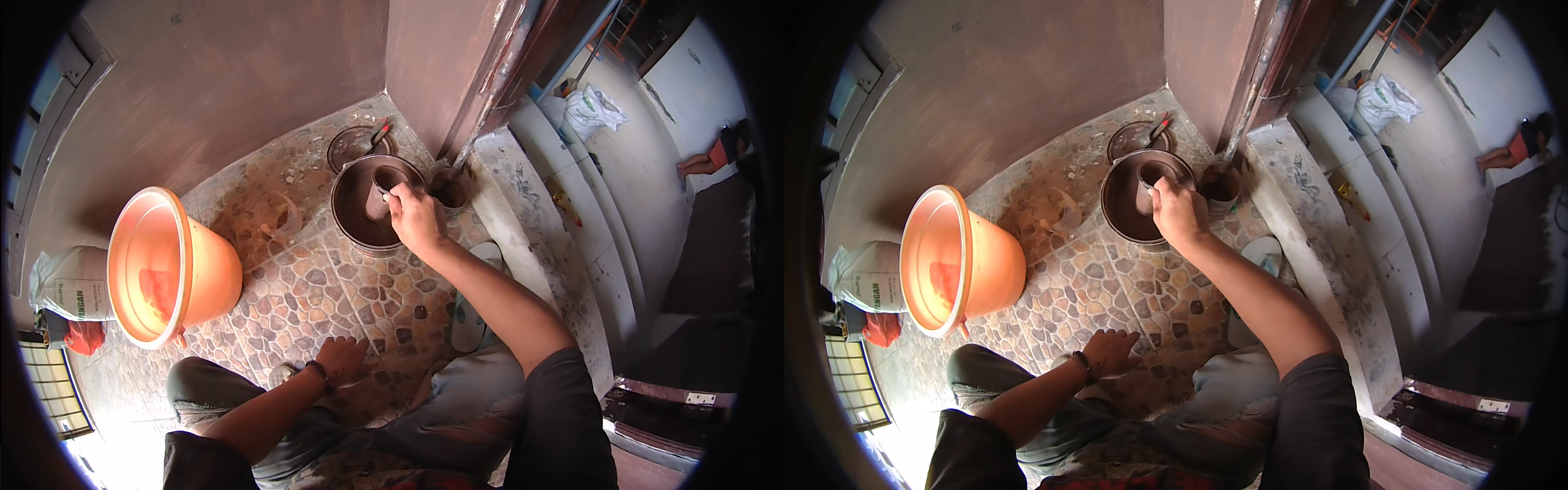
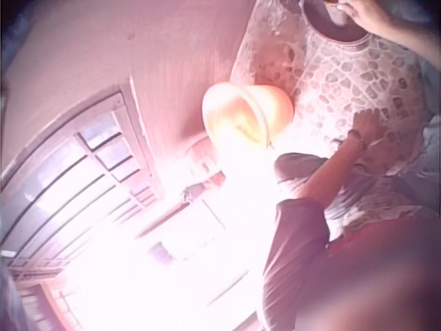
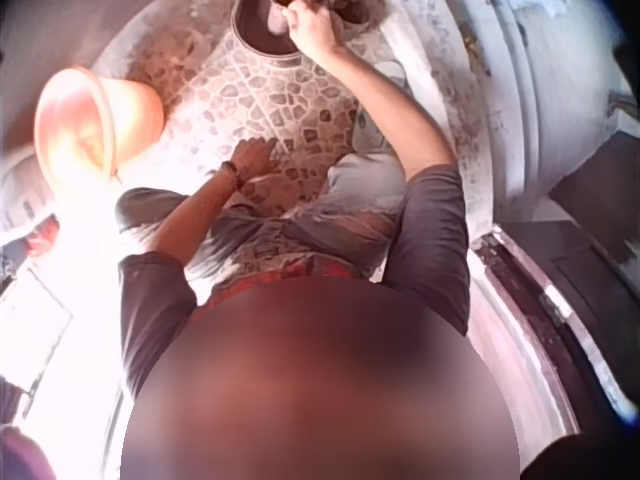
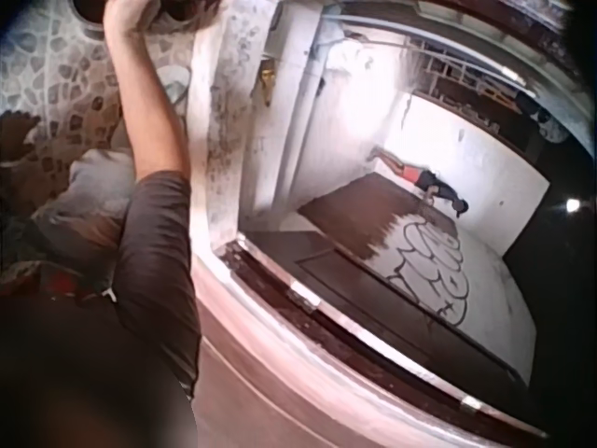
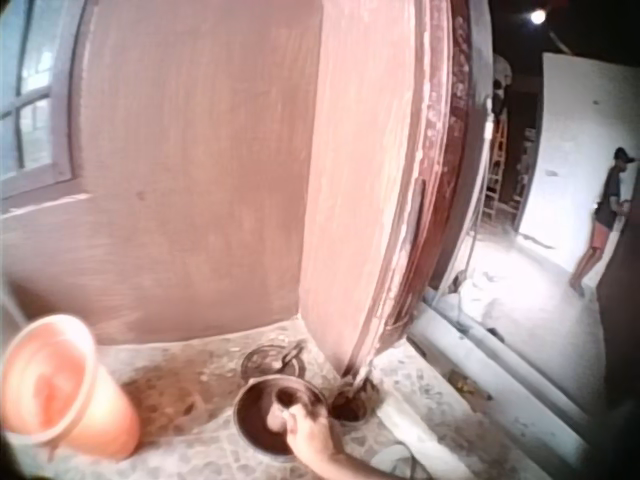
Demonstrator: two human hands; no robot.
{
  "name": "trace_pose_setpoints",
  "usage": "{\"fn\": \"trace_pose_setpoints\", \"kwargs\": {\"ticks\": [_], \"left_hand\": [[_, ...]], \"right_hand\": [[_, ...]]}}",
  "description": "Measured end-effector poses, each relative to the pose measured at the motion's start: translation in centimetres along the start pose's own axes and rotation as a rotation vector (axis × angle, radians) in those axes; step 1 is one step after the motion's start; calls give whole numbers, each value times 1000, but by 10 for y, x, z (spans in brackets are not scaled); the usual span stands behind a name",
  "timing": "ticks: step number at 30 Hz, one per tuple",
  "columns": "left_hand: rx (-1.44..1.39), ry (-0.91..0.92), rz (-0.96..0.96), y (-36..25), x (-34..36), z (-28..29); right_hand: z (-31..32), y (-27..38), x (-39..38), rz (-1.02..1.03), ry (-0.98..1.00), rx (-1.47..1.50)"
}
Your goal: The person pours water from a plastic cup into a paint bucket and stirs the mixture with a long metal rod. They then use a small cup to scoop paint from the bucket and pour it back, repeating the process.
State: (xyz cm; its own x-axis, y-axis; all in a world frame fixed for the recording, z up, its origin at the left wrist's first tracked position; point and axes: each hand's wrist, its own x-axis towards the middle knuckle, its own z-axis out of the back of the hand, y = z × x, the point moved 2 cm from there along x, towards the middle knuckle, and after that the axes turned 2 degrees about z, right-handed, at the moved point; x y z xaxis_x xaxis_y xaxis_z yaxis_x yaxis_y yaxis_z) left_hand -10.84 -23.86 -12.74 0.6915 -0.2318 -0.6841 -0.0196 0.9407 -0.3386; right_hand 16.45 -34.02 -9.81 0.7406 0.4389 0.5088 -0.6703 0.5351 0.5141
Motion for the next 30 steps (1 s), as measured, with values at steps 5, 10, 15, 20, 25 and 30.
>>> {"fn": "trace_pose_setpoints", "kwargs": {"ticks": [5, 10, 15, 20, 25, 30], "left_hand": [[7, 11, -3, 1, 1, -1], [21, -25, -23, -1, 3, -2], [31, -19, -30, -4, 5, -3], [46, -43, -45, -5, 10, -8], [30, -49, -33, -5, 10, -10], [2, -27, -11, -1, 3, -8]], "right_hand": [[2, 1, -4, 63, -4, -37], [9, 3, -7, 110, -39, -54], [18, 3, -6, 132, -91, -50], [19, 2, -6, 135, -120, 18], [13, 1, -6, 18, 36, 53], [3, -4, 6, -53, 210, 45]]}}
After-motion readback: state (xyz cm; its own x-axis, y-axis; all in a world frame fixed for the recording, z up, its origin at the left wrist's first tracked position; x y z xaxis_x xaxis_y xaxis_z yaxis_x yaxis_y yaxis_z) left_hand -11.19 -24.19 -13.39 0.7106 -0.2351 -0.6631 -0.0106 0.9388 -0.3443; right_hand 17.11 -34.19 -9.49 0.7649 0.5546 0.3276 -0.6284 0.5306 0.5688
